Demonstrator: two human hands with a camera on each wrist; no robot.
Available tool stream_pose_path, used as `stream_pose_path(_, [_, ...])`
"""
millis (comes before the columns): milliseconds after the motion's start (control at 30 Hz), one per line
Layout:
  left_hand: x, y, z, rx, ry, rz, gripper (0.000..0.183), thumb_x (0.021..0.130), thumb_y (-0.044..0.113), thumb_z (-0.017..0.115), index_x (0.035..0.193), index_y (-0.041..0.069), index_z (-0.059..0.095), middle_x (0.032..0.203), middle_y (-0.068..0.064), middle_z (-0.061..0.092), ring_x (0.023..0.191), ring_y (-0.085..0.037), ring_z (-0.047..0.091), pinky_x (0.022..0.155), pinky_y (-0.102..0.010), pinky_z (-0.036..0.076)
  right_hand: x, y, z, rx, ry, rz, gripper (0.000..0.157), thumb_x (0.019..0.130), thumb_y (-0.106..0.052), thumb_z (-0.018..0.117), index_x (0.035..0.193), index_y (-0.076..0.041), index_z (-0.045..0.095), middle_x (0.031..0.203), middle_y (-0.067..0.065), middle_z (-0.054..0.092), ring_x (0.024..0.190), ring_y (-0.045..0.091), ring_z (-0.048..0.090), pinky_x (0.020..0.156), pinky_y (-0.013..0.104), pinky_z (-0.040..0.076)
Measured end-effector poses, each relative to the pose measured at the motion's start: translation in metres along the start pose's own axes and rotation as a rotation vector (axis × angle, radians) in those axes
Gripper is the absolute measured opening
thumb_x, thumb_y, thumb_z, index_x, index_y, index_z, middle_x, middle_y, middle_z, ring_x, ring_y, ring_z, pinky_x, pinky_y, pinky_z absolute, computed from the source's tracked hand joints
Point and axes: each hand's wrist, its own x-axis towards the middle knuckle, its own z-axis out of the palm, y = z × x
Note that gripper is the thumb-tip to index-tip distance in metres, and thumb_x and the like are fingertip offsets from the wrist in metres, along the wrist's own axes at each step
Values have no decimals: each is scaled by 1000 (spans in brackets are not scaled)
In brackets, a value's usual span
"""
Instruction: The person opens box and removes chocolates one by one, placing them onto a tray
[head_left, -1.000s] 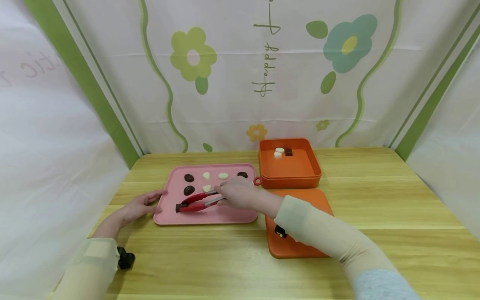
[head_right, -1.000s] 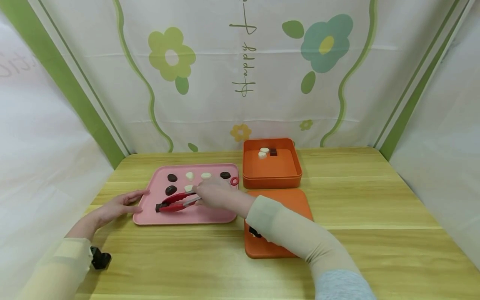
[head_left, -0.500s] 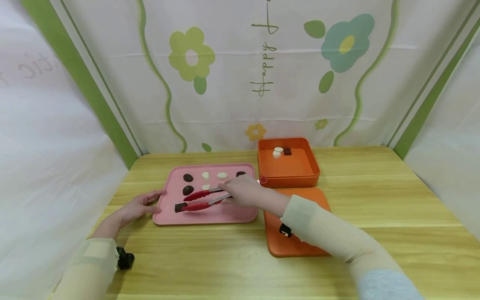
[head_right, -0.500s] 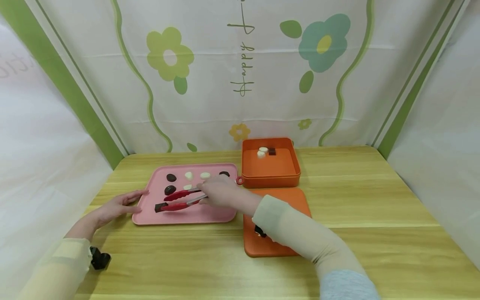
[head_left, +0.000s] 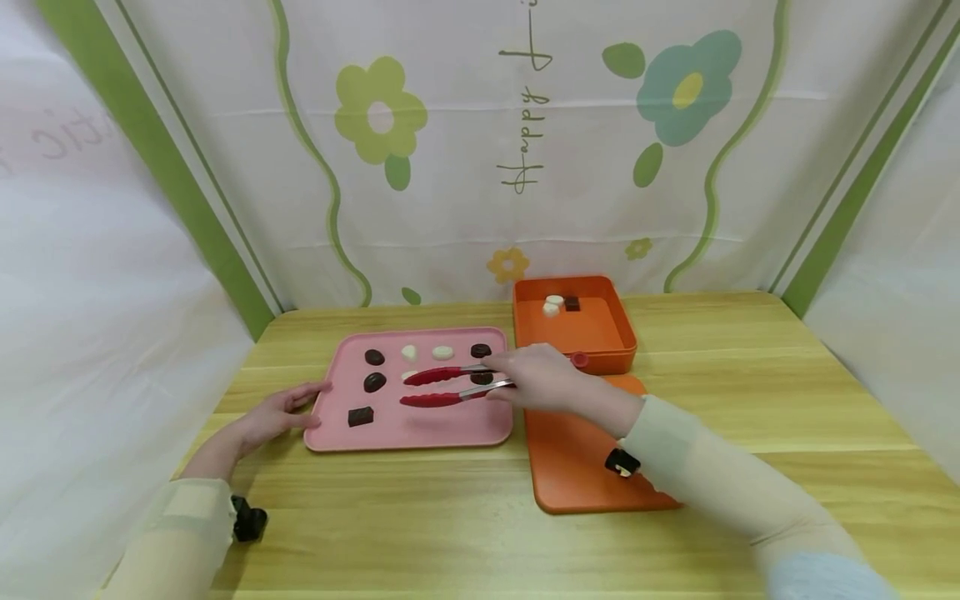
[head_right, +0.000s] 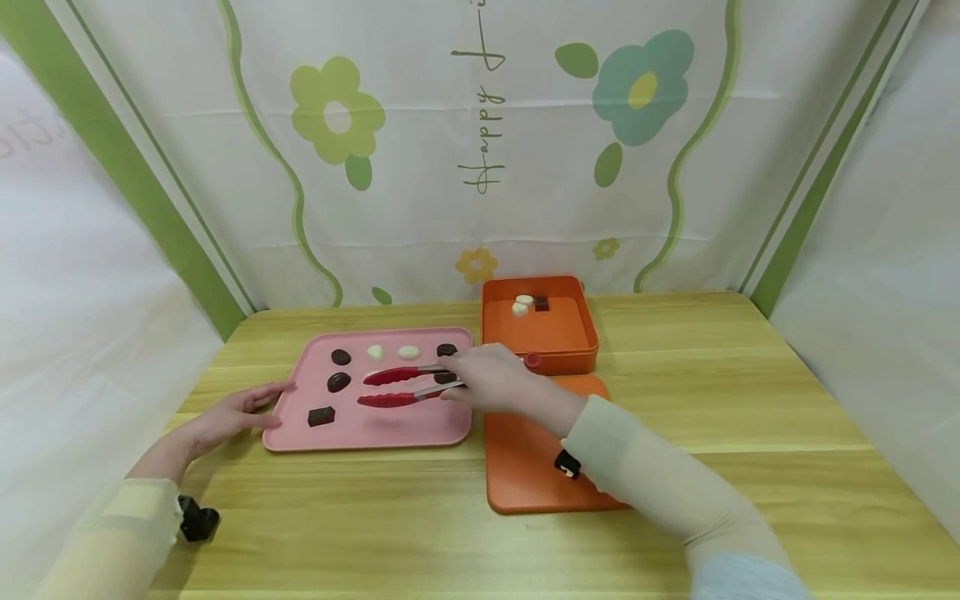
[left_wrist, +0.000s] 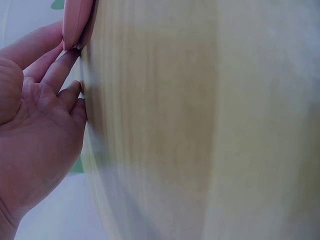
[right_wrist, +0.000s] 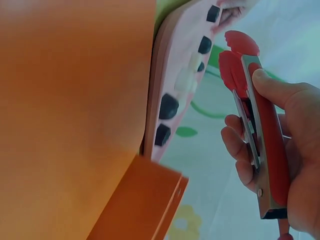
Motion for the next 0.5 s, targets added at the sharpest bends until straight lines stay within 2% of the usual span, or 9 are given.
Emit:
stream_pose_path(100, [0,0,0,6,1,2,73,91,19,69,151,0,30,155,-27,19,143,-46,5,110,-64,3,-10,10,-2,-2,31,22,42,87,-42,72,119,-15,67,86,-8,68,64,10,56,52,25,42])
stream_pose_path(267, [1,1,1,9,-1,1,74,91,19,69,151,0,30,154,-27,19,142,-46,5,109,-64,3,-29,24,-9,-14,86,67,48,85,-42,74,124,-14,66,107,-2,70,74,12,62,58,28,48])
stream_pose_path(500, [0,0,2,15,7,11,73,91,18,69,150,-1,31,154,-27,20,142,-47,8,110,-64,5,-50,40,-19,-14,127,118,53,85,-42,74,129,-14,62,112,3,70,82,17,64,64,34,52])
